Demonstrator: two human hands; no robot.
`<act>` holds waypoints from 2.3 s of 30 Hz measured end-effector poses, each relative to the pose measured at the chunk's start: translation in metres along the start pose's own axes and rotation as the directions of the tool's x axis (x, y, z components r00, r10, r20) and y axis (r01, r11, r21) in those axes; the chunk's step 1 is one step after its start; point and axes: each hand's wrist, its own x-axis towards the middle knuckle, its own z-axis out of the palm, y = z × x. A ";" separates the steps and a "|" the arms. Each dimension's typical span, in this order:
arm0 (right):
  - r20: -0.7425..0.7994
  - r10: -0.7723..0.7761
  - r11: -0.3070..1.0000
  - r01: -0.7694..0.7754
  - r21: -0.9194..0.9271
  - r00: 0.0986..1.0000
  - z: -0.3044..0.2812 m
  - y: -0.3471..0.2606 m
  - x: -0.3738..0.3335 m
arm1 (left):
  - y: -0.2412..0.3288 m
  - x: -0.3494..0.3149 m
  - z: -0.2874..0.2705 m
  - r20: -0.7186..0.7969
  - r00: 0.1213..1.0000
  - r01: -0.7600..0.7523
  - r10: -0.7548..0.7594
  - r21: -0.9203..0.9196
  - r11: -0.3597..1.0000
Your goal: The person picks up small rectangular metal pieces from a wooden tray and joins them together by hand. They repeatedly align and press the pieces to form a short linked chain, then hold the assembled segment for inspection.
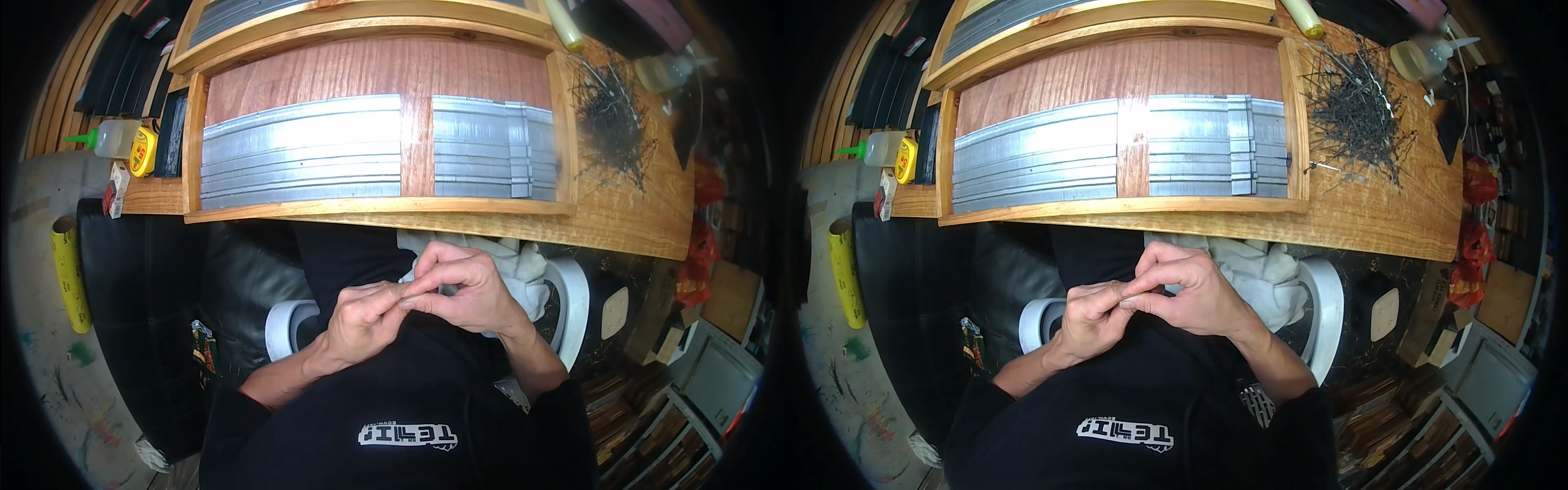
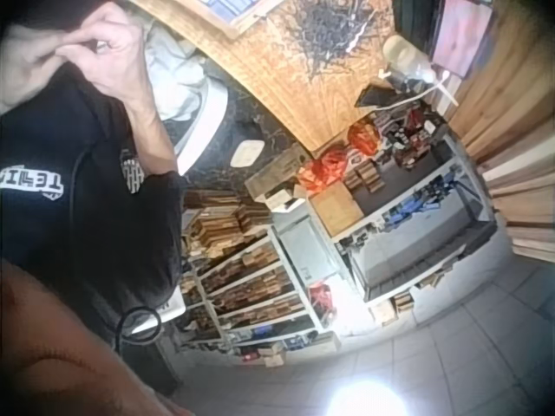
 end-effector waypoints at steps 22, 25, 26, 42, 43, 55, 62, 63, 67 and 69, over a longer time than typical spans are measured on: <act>-0.059 0.074 0.995 -0.070 0.064 0.996 0.008 0.000 -0.004 | -0.004 -0.001 -0.008 0.109 0.989 0.107 -0.100 -0.059 0.992; -0.069 0.052 0.998 -0.048 0.050 0.996 0.009 0.001 -0.004 | -0.007 -0.001 -0.008 0.100 0.993 0.069 -0.065 -0.035 0.997; -0.071 0.044 0.998 -0.041 0.050 0.997 0.010 0.002 -0.004 | -0.008 -0.001 -0.007 0.092 0.994 0.054 -0.051 -0.029 0.998; -0.127 -0.003 1.000 -0.001 -0.028 0.992 0.012 -0.006 -0.006 | -0.006 0.005 -0.007 -0.005 0.999 -0.040 0.040 -0.068 0.997; -0.130 -0.003 1.000 -0.001 -0.029 0.991 0.012 -0.006 -0.007 | -0.004 0.006 -0.008 0.001 1.000 -0.031 0.031 -0.067 0.997; -0.126 -0.006 0.999 0.000 -0.044 0.992 0.011 -0.006 -0.007 | -0.003 0.006 -0.008 0.009 1.000 -0.026 0.027 -0.071 0.997; -0.127 -0.007 0.999 0.002 -0.036 0.992 0.011 -0.006 -0.007 | -0.001 0.005 -0.009 0.030 0.999 0.022 -0.019 -0.102 0.994; -0.128 -0.005 0.999 0.001 -0.034 0.992 0.011 -0.006 -0.007 | -0.001 0.005 -0.008 0.028 0.999 0.019 -0.016 -0.103 0.994; -0.129 0.005 1.000 -0.009 -0.025 0.992 0.010 -0.006 -0.008 | -0.003 0.006 -0.008 0.020 1.000 -0.011 0.012 -0.084 0.996; -0.136 0.008 1.000 -0.010 -0.012 0.991 0.011 -0.005 -0.009 | -0.003 0.006 -0.007 0.018 1.000 -0.014 0.015 -0.080 0.997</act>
